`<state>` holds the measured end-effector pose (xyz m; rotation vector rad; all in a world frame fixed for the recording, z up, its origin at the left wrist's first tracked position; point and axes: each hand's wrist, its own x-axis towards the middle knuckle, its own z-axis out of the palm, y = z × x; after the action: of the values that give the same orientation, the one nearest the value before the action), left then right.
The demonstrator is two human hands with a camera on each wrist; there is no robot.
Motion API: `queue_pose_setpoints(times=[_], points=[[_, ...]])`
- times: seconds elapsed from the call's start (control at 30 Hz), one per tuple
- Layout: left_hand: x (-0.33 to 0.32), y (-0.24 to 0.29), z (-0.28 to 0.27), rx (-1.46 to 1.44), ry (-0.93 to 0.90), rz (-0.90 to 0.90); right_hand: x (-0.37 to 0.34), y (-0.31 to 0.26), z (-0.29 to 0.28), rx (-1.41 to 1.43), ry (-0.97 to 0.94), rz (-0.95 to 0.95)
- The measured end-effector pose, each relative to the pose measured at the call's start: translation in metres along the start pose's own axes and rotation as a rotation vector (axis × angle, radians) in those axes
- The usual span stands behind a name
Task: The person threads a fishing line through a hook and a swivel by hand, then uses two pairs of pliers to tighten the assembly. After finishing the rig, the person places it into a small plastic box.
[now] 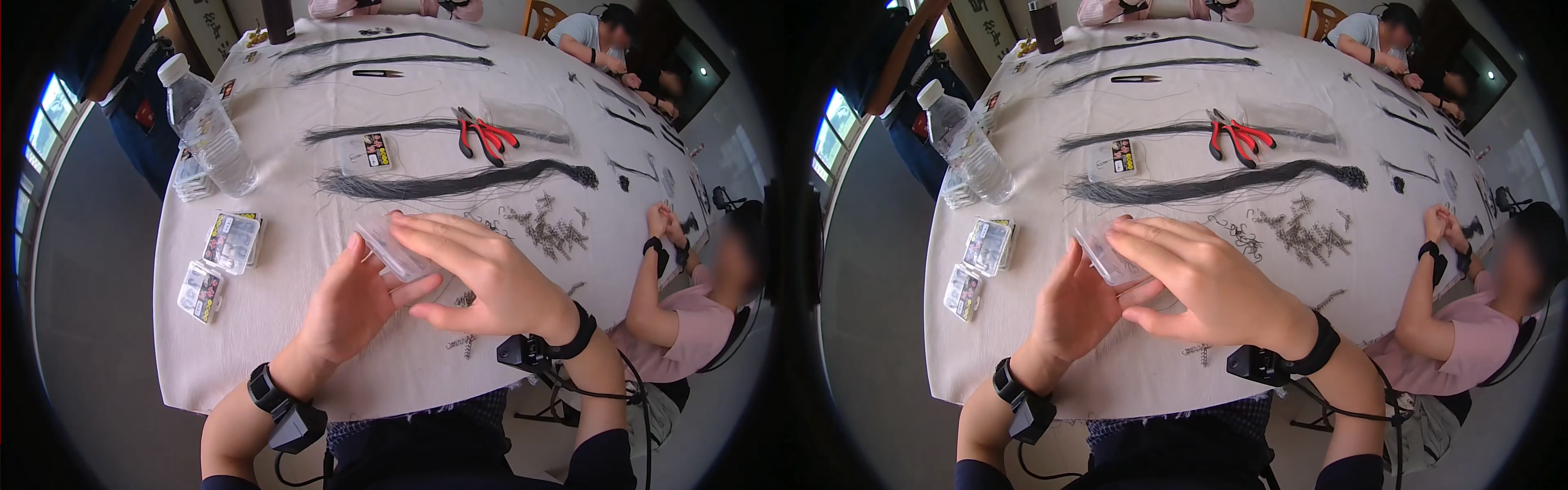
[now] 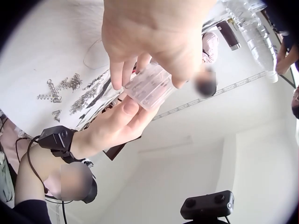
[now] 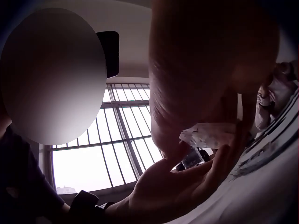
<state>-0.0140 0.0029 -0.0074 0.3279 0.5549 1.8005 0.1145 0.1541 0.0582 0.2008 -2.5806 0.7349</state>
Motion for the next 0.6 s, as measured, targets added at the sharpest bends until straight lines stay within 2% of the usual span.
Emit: queue_pose_setpoints(times=[0.07, 0.2, 0.47, 0.6], points=[[0.0, 0.005, -0.007, -0.046, -0.128, -0.073, -0.001, 0.007, -0.002, 0.013, -0.01, -0.063], [0.0, 0.004, -0.002, -0.039, -0.115, -0.058, -0.003, 0.011, -0.001, -0.037, -0.02, -0.08], [0.001, 0.001, 0.002, -0.019, -0.047, -0.07, -0.003, 0.001, 0.008, -0.182, 0.088, -0.075], [0.0, 0.004, -0.004, -0.04, -0.093, -0.076, -0.001, 0.003, -0.002, -0.186, 0.037, -0.108]])
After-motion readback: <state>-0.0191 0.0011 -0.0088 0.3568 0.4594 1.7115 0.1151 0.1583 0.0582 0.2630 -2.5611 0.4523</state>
